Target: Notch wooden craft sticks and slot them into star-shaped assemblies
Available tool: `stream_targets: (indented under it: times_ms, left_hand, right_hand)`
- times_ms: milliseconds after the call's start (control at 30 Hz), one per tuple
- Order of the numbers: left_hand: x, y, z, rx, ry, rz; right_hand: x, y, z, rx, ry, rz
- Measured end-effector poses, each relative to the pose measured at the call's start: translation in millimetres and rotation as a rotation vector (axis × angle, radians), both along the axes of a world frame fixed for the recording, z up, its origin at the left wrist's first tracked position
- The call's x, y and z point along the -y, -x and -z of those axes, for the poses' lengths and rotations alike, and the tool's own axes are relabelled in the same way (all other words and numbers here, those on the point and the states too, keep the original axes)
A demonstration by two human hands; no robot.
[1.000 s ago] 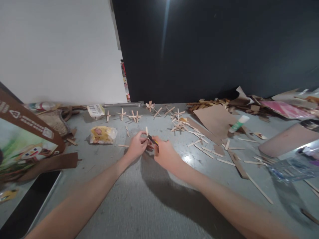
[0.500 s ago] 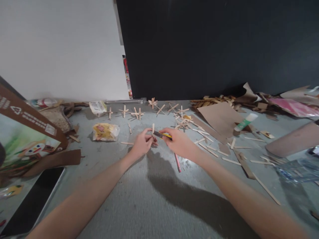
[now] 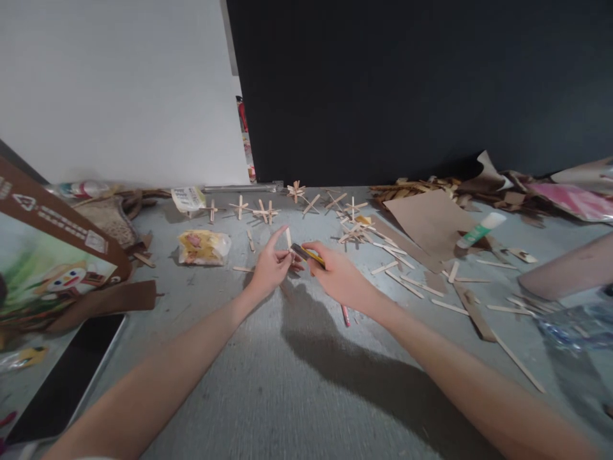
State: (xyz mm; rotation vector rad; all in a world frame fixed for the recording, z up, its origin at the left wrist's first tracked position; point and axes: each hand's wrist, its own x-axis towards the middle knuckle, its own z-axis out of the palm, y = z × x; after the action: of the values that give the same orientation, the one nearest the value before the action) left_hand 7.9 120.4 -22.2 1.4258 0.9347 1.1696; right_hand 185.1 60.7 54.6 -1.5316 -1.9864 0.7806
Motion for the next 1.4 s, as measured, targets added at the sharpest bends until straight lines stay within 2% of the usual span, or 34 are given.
stream_targets:
  times_ms: [333,533,600,900,1133,1400]
  left_hand:
    - [4,-3,-2.4,-0.027,-0.027,-0.021]
    - [4,-4,-0.7,-0.043,-0.015,0.024]
    - [4,-4,-0.8,-0.013,0.006,0.048]
    - [-3,1,3.1,0.09,0.018,0.034]
    - [-3,1,2.7,0.101,-0.002,0.034]
    - [-1,-1,3.3,-0.017,-0.086,-0.022]
  right_hand:
    - [-3,-10,-5.8,-0.109,0.016,-0.028]
    - [-6,-16,-7.9,-0.259,0.208,0.009]
    - [-6,-15,-6.2,-0.284,0.224,0.021]
    - [7,1,5.0,-0.11,0.021,-0.006]
    - [3,2,18.1,-0.039,-0.098,-0.014]
    - [-2,-5,4.1,-0.05,-0.047,0.011]
